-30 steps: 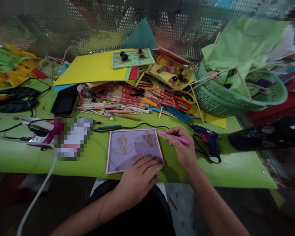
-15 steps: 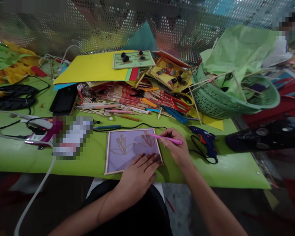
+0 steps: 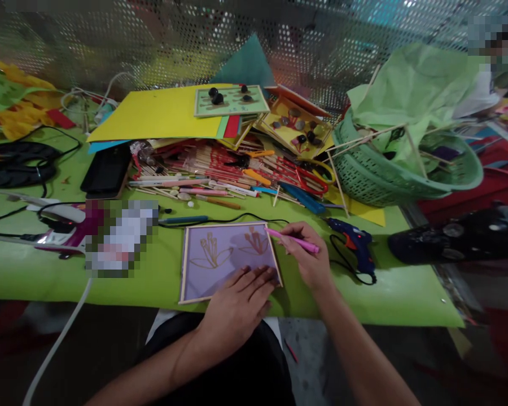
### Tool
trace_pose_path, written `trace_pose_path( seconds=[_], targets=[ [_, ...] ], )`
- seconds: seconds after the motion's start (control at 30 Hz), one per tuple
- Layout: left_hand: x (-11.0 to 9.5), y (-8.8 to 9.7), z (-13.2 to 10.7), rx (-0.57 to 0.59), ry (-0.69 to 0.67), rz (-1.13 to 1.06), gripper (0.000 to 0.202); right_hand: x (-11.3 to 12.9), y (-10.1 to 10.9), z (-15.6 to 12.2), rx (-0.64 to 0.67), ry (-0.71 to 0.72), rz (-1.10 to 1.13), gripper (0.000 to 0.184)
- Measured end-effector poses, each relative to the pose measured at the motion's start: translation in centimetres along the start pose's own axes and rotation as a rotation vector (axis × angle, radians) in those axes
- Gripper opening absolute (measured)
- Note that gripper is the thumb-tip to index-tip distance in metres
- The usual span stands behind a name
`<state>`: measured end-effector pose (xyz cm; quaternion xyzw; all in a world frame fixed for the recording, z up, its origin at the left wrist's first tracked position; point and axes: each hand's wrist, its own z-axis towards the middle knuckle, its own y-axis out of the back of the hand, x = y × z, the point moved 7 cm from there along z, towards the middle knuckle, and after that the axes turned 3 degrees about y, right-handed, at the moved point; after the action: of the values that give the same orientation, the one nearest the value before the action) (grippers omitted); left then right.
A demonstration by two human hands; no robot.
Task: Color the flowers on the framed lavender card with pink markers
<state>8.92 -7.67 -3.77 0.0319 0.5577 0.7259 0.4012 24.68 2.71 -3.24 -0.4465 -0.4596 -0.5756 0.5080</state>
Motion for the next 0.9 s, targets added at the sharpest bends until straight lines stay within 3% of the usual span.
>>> trace_pose_path(
  seconds=[0.1,0.23,0.4,0.47,0.63,0.9],
  targets=[
    [0.1,0.5,0.0,-0.03,0.013,-0.115,0.032,0.2,0.4,-0.1,-0.033,0.045,-0.008,0.011],
    [1.0,2.8,0.0,-0.123,0.091,-0.444,0.021,1.2,0.9,-0.2,-0.07,0.091,0.01,0.012],
    [3.9,4.3,0.3,-0.04,0.446,-0.786,0.011,4.1,0.3,-1.0,-0.028,0.089,0.175,0.011],
    [4.6,4.4,0.7,0.003,0.519,-0.839,0.009,5.2,-0.4,-1.6,0.006,0.062,0.226,0.01],
    [5.0,4.3,1.5,0.048,0.51,-0.827,0.01,6.5,-2.1,-3.3,0.099,-0.012,0.23,0.015],
    [4.6,5.1,1.2,0.024,0.42,-0.754,0.013,6.2,-3.1,-4.1,0.193,-0.057,0.127,0.017]
  ],
)
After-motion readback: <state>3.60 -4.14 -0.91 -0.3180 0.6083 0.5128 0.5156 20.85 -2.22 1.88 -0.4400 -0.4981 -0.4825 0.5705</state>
